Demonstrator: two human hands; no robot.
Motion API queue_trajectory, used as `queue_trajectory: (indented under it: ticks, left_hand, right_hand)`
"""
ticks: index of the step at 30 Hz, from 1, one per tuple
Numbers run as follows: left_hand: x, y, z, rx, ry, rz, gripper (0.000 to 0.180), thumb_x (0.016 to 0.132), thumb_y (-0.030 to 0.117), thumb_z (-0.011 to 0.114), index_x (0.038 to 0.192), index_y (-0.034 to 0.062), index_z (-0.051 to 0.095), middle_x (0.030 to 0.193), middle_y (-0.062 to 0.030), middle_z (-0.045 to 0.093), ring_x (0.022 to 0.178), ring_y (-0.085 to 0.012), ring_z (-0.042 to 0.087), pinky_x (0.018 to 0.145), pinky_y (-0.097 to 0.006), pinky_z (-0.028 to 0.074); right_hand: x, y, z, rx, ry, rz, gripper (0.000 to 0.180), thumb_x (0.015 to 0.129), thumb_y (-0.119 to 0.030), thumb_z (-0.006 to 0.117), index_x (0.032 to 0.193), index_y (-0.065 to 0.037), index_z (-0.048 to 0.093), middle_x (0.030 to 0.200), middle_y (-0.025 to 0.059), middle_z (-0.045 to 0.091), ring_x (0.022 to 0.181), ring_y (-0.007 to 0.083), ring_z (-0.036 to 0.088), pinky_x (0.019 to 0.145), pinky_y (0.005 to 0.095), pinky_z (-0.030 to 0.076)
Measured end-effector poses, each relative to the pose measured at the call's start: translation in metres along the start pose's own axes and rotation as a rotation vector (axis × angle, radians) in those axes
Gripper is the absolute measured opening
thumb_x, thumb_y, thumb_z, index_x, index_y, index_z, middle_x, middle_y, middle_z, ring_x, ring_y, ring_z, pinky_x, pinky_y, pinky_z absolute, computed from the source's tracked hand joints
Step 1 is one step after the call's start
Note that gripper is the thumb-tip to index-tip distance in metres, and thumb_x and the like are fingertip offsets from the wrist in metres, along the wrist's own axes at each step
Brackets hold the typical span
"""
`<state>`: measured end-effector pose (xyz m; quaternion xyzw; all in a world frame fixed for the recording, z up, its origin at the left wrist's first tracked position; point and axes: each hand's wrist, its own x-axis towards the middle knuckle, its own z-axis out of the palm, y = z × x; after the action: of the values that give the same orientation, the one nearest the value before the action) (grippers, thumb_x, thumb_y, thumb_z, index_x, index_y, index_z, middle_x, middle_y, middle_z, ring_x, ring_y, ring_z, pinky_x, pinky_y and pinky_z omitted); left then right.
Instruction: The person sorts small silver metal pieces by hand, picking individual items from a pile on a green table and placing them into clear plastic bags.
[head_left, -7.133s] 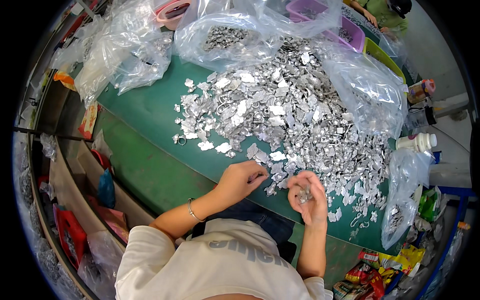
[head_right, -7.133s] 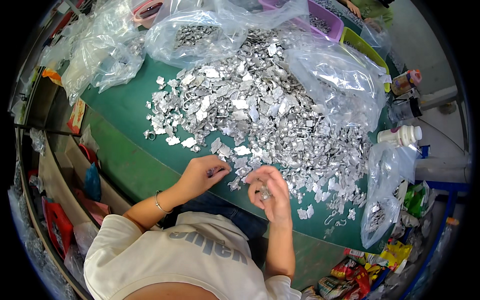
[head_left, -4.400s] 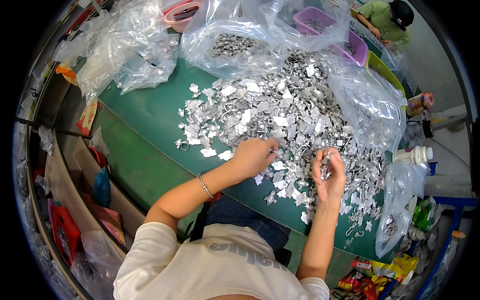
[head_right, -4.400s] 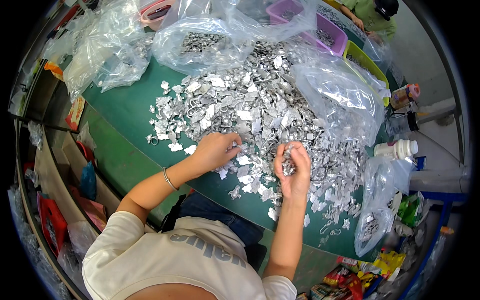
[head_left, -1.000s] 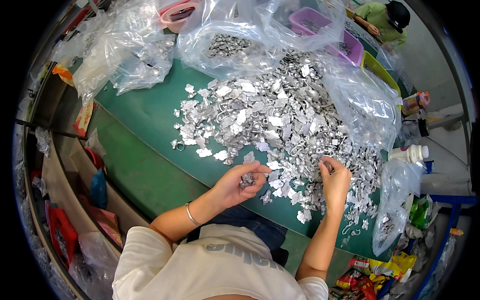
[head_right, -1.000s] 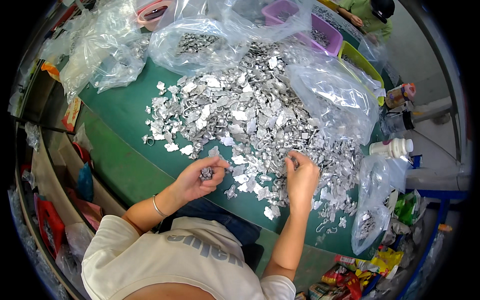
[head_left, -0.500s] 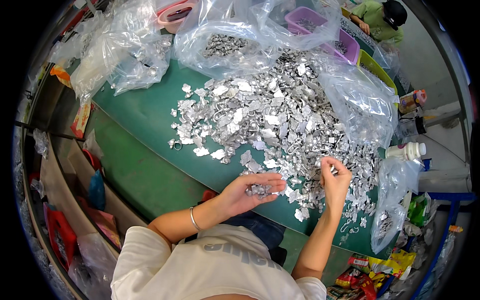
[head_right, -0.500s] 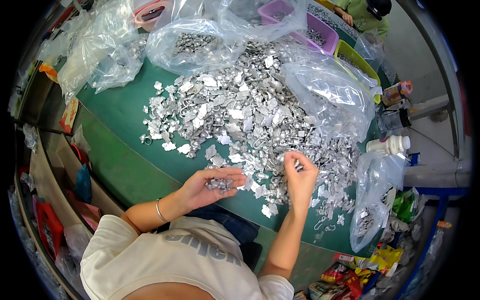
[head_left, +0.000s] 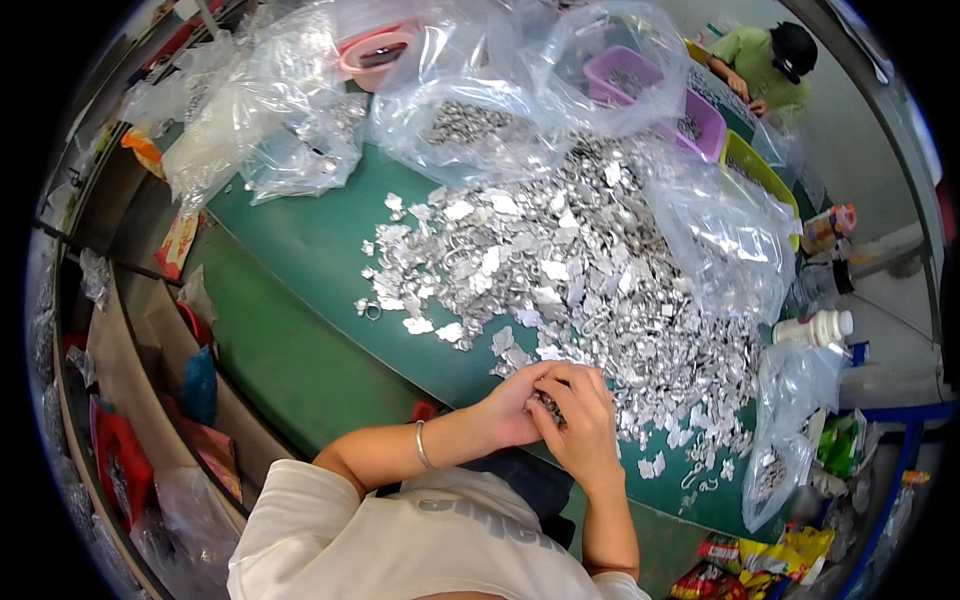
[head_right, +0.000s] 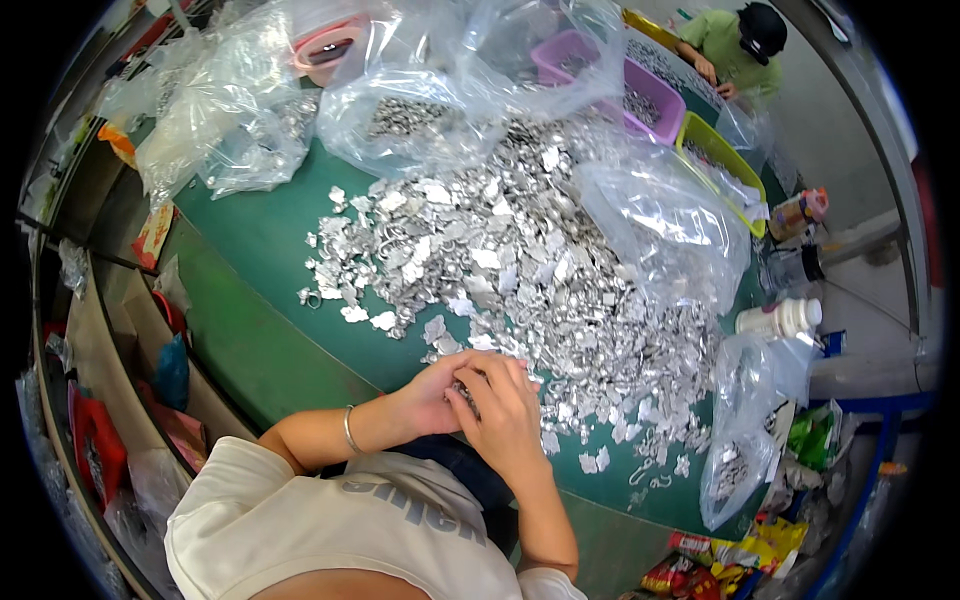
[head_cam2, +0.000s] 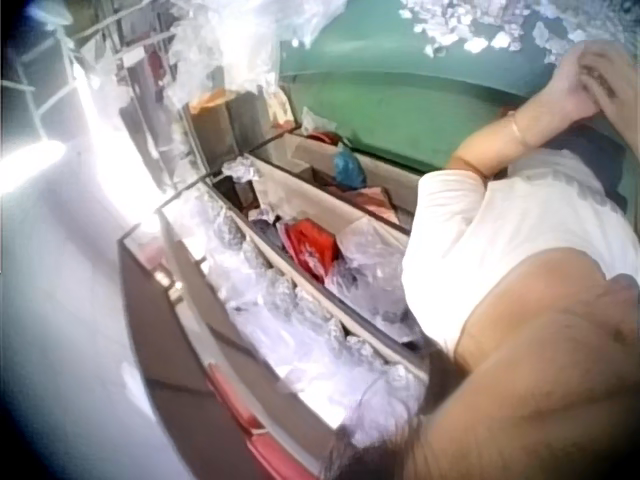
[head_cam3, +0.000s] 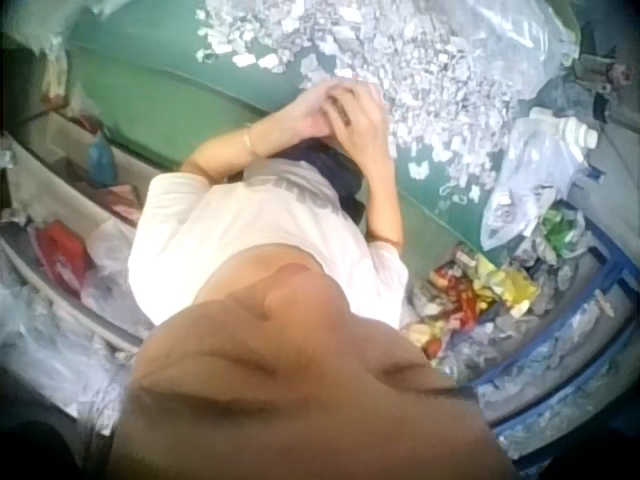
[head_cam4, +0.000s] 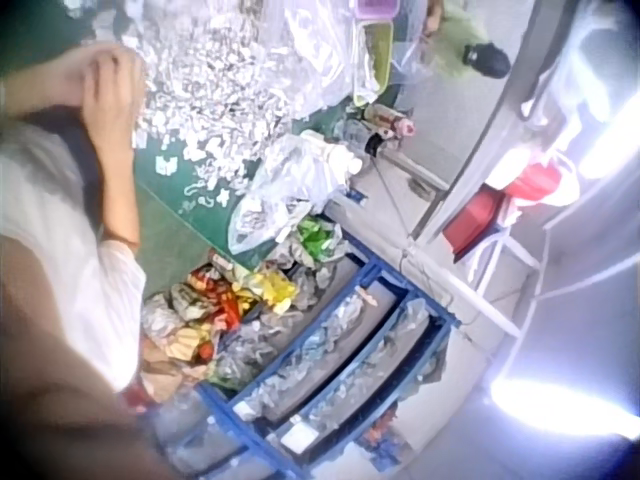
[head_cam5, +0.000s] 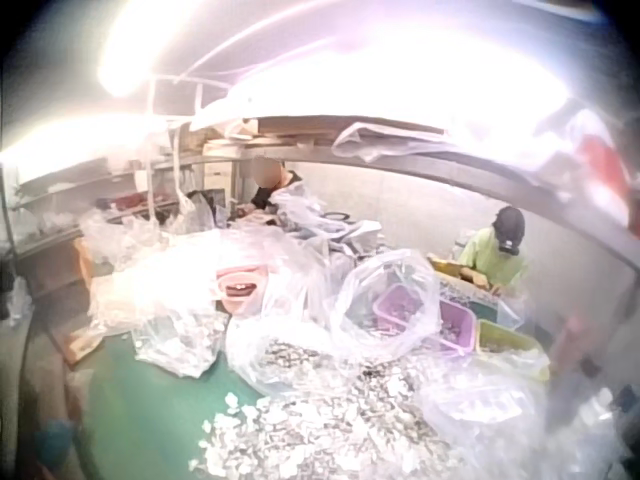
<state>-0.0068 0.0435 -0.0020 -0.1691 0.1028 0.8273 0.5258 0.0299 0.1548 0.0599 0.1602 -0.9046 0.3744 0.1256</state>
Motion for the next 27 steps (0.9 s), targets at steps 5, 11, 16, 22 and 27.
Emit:
queue_trajectory:
  ticks: [5, 11, 16, 22, 27]
  left_hand:
    - [-0.002, 0.009, 0.007, -0.120, 0.034, 0.118, 0.027, 0.092, 0.024, 0.046, 0.109, 0.0060, 0.055, 0.103, -0.0072, 0.057, 0.098, -0.0185, 0.056, 0.084, -0.036, 0.048]
    - [0.004, 0.132, 0.029, -0.335, 0.001, 0.560, 0.023, 0.087, 0.013, 0.047, 0.102, 0.0000, 0.056, 0.090, -0.0125, 0.056, 0.085, -0.0237, 0.058, 0.066, -0.031, 0.054]
    - [0.028, 0.272, 0.072, -0.158, 0.220, 1.067, 0.034, 0.087, 0.011, 0.043, 0.120, -0.0013, 0.045, 0.111, -0.0221, 0.047, 0.107, -0.0348, 0.050, 0.092, -0.053, 0.043]
    - [0.025, 0.264, 0.087, 0.306, 0.281, 1.018, 0.046, 0.089, 0.010, 0.045, 0.131, -0.0037, 0.035, 0.137, -0.0198, 0.032, 0.122, -0.0367, 0.042, 0.096, -0.050, 0.040]
    - [-0.028, 0.175, 0.046, 1.081, 0.207, 1.004, 0.032, 0.088, 0.008, 0.051, 0.118, -0.0025, 0.052, 0.115, -0.0111, 0.057, 0.108, -0.0238, 0.055, 0.091, -0.035, 0.044]
  right_hand:
    - [0.006, -0.006, -0.008, -0.222, 0.146, -0.063, 0.025, 0.076, -0.016, 0.066, 0.096, -0.002, 0.062, 0.104, 0.0101, 0.058, 0.102, 0.0295, 0.054, 0.084, 0.0375, 0.038]
    - [-0.003, 0.006, -0.010, 0.084, 0.112, 0.033, 0.015, 0.078, -0.006, 0.061, 0.091, 0.000, 0.062, 0.091, 0.0125, 0.061, 0.089, 0.0309, 0.056, 0.080, 0.0371, 0.041]
    - [-0.006, 0.009, 0.000, 0.126, -0.042, -0.006, 0.015, 0.076, -0.007, 0.067, 0.089, -0.001, 0.063, 0.090, 0.0113, 0.061, 0.085, 0.0282, 0.057, 0.076, 0.0362, 0.042]
    - [-0.005, 0.018, -0.002, 0.195, -0.025, 0.116, 0.012, 0.078, -0.007, 0.064, 0.089, -0.001, 0.063, 0.088, 0.0119, 0.064, 0.081, 0.0293, 0.060, 0.074, 0.0351, 0.045]
    - [-0.005, 0.036, -0.003, 0.161, -0.023, 0.213, 0.014, 0.079, -0.005, 0.062, 0.091, 0.002, 0.061, 0.088, 0.0138, 0.062, 0.083, 0.0312, 0.058, 0.075, 0.0367, 0.045]
